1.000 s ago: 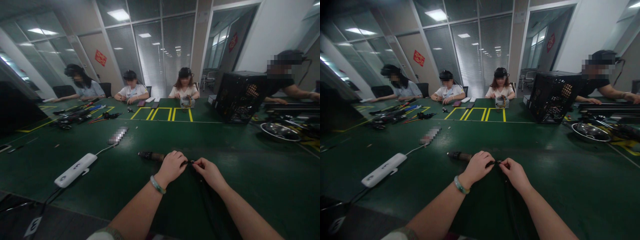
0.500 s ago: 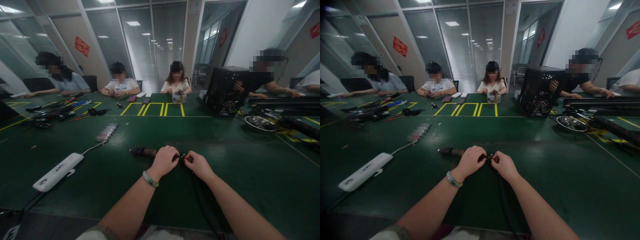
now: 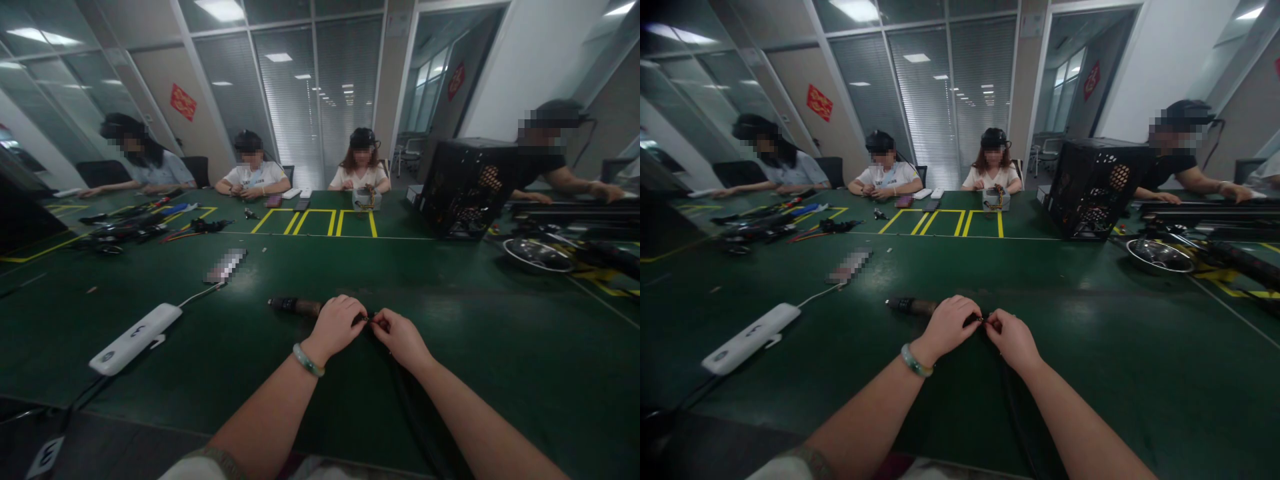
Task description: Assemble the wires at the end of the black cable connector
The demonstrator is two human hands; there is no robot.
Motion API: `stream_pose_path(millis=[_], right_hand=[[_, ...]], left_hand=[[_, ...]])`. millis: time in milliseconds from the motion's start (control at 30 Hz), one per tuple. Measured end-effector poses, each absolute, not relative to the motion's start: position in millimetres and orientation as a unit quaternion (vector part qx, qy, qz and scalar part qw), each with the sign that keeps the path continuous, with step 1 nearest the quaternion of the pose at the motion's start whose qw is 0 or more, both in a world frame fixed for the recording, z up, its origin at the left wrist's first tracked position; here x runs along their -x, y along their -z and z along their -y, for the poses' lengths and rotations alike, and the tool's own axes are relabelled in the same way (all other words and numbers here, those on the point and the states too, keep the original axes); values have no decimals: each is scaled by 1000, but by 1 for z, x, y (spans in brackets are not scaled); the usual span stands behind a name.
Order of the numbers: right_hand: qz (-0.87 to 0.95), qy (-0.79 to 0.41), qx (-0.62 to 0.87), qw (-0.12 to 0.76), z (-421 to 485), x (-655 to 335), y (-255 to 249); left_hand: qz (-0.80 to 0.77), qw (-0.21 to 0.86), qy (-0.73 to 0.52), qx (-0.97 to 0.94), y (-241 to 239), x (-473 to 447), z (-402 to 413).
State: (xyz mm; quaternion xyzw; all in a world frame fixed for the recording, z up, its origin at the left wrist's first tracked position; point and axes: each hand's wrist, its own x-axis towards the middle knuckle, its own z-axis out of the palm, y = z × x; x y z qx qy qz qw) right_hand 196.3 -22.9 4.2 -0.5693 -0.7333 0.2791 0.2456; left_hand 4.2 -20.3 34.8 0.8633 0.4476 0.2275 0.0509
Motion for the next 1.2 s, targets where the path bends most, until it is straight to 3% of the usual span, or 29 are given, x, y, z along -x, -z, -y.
stream_pose_path(millis=[1200], right_hand=[[751, -277, 539, 261, 21, -197, -2]], left_hand=[[-424, 67, -227, -874, -38, 1, 20]])
